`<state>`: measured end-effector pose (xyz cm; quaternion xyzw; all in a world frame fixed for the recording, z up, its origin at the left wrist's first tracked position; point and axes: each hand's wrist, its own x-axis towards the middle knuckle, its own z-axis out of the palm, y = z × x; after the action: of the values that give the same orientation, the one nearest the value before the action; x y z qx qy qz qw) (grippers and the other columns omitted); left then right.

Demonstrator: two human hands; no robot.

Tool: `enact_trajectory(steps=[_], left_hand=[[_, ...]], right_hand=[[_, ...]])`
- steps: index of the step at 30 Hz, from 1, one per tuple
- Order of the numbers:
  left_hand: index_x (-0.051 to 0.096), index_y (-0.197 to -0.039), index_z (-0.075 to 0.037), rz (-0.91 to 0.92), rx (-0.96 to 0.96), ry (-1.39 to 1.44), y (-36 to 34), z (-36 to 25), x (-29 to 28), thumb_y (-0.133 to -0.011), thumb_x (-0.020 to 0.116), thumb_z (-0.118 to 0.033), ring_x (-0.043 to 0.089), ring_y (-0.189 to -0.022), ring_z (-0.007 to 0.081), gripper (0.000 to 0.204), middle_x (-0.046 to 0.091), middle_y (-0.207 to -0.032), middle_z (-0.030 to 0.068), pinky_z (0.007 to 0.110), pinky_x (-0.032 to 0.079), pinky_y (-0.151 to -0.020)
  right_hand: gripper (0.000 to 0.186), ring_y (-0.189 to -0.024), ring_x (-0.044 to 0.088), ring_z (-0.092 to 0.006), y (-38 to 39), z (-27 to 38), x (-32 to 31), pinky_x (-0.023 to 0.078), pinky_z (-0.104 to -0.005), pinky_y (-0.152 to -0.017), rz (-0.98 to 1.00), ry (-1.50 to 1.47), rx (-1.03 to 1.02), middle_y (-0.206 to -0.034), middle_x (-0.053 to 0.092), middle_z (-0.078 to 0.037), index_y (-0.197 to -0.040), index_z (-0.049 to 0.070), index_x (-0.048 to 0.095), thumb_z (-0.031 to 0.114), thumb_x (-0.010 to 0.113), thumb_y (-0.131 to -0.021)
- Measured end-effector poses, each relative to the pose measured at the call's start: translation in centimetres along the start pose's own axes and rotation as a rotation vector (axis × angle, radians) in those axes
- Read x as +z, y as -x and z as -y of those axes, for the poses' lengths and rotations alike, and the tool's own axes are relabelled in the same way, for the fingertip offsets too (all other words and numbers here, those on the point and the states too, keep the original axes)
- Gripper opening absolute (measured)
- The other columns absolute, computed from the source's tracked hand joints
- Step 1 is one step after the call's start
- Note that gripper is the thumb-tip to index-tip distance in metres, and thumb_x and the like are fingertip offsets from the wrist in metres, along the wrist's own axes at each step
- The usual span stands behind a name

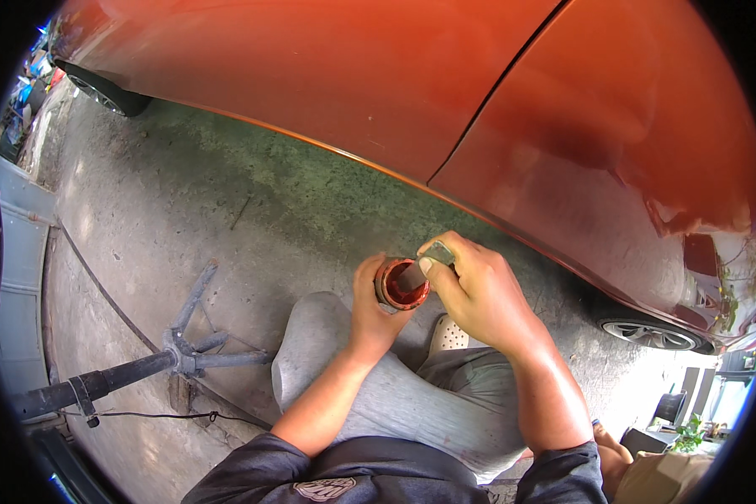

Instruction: The person uses a small brush to apply red paint to the lower edge of a red car door. They then walk through a garage and mix red paint with a brush in a can on a cluttered workbench.

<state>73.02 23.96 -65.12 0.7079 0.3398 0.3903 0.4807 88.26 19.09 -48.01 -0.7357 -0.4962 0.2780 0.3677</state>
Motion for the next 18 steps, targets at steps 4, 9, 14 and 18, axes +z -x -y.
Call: enact_trajectory(steps=[4,9,14,18], left_hand=[[0.042,-0.150,-0.002,-0.027,0.006,0.013,-0.2,0.3,-0.2,-0.077,0.093,-0.007,0.050,-0.138,0.0358,0.089,0.048,-0.146,0.0193,0.045,0.045,-0.114],[0.041,-0.150,-0.003,-0.018,0.001,0.011,0.0,0.7,0.2,-0.076,0.094,-0.008,0.050,-0.139,0.0350,0.091,0.047,-0.147,0.0181,0.044,0.045,-0.115],[0.041,-0.150,-0.004,-0.038,-0.101,0.241,-0.1,1.6,0.5,-0.077,0.094,-0.010,0.048,-0.140,0.0365,0.091,0.045,-0.149,0.0185,0.045,0.044,-0.117],[0.039,-0.152,-0.006,-0.039,0.017,0.066,-0.4,0.7,0.4,-0.077,0.093,-0.007,0.054,-0.134,0.0258,0.092,0.046,-0.145,0.0133,0.040,0.047,-0.114]], right_hand=[[0.015,-0.083,0.071,-0.0373,-0.3,0.6,-1.0,0.056,-0.0437,-0.073,0.096,0.075,-0.052,-0.094,0.072,-0.015,-0.108,0.002,0.070,0.013,0.068,-0.098],[0.013,-0.085,0.071,-0.0354,-0.6,-0.1,-0.9,0.058,-0.0431,-0.074,-0.014,0.263,-0.409,-0.096,0.073,-0.013,-0.106,0.004,0.071,0.012,0.071,-0.096],[0.013,-0.090,0.072,-0.0348,-0.3,0.2,-1.6,0.059,-0.0428,-0.077,0.161,0.208,-0.412,-0.099,0.074,-0.012,-0.105,0.005,0.073,0.008,0.073,-0.092],[0.015,-0.091,0.073,-0.0350,-0.3,0.2,-1.4,0.059,-0.0430,-0.077,0.013,0.282,-0.457,-0.101,0.074,-0.012,-0.106,0.006,0.073,0.008,0.073,-0.091]])
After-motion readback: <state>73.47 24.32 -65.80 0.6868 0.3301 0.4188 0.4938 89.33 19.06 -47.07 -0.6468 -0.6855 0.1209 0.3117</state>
